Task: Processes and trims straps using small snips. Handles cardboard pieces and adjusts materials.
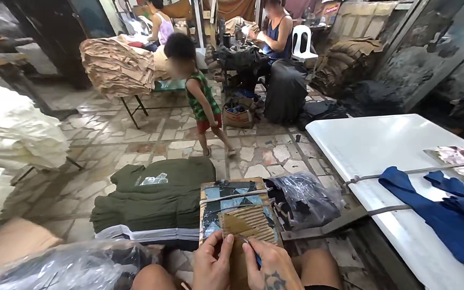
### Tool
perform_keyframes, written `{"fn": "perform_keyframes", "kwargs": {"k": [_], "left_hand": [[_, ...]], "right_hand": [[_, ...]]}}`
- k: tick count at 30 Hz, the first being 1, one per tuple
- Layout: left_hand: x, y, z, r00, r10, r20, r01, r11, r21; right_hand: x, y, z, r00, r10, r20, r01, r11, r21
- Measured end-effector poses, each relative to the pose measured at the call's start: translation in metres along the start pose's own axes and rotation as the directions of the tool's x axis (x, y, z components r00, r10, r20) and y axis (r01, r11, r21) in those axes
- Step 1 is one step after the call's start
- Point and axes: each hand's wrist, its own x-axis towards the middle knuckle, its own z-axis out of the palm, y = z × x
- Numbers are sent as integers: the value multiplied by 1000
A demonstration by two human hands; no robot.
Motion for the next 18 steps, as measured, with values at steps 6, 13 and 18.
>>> {"fn": "perform_keyframes", "kwargs": {"k": [6,13,18], "left_hand": [[0,0,1,1000,-4,22,4,999,40],[-1,2,4,999,46,4,-46,995,85],[1,-4,4,979,199,53,-206,957,202]], "right_hand": [[0,1,-5,999,26,41,-23,997,-68],[0,-1,-9,999,8,35,-3,989,-145],[0,-10,-14,997,11,71,11,952,-305]]}}
